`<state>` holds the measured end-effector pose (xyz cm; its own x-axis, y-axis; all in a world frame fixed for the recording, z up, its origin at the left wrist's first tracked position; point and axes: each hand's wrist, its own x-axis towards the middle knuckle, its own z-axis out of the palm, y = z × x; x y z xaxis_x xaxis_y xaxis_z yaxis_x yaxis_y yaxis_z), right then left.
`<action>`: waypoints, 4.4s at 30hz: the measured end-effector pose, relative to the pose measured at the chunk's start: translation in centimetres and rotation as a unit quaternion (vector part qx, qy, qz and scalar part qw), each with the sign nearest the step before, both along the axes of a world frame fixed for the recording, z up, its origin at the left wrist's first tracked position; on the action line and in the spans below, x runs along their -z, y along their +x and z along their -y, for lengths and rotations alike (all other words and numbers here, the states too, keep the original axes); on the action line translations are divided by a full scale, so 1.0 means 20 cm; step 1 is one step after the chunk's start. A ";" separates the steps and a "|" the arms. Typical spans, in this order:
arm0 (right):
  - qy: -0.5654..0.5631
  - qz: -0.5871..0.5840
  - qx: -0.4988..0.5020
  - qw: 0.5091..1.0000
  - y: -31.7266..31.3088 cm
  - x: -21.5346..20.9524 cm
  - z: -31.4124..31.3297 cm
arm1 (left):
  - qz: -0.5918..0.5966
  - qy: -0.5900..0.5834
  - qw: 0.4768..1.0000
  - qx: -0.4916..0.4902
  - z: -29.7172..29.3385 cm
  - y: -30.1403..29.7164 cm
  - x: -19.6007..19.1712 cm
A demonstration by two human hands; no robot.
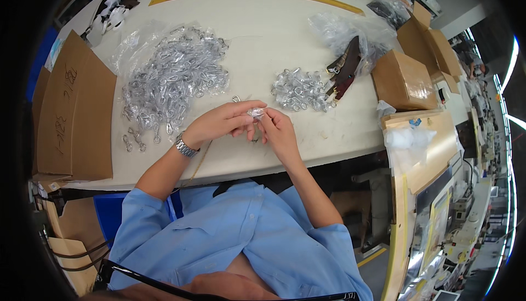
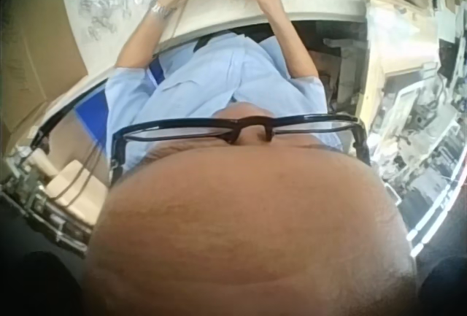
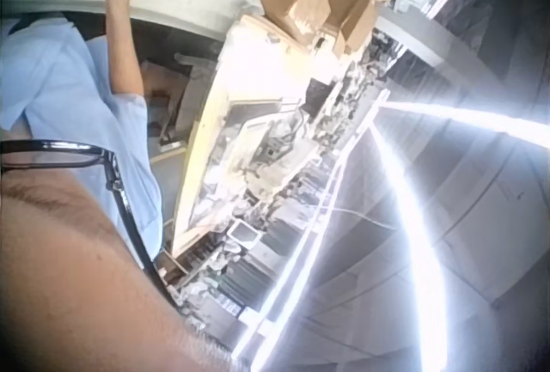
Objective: The person assembles small metal ring hardware components using a needle-like tool.
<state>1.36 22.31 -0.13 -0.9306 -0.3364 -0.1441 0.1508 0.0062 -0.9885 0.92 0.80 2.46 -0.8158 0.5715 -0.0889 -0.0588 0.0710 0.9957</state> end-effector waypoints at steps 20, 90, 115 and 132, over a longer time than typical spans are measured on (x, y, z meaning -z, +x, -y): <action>0.479 -0.619 0.188 0.594 -0.28 -0.22 -0.09 | -0.029 0.071 0.946 -0.314 0.23 -0.11 -0.02; -0.024 -0.171 0.053 0.983 -0.28 -0.17 0.07 | 0.108 0.187 0.971 -0.101 0.01 -0.03 0.07; -0.198 0.017 0.084 0.976 -0.16 -0.12 0.17 | -0.009 0.105 0.970 -0.220 0.03 -0.01 0.01; -0.194 0.020 0.124 0.973 -0.16 -0.07 0.14 | 0.014 0.142 0.938 -0.315 0.01 -0.01 0.03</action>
<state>-1.84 19.45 1.20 -0.9865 -0.1384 -0.0876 0.1375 -0.4086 -0.9023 0.72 0.53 1.87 -0.9993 -0.0198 -0.0321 -0.0260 -0.2553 0.9665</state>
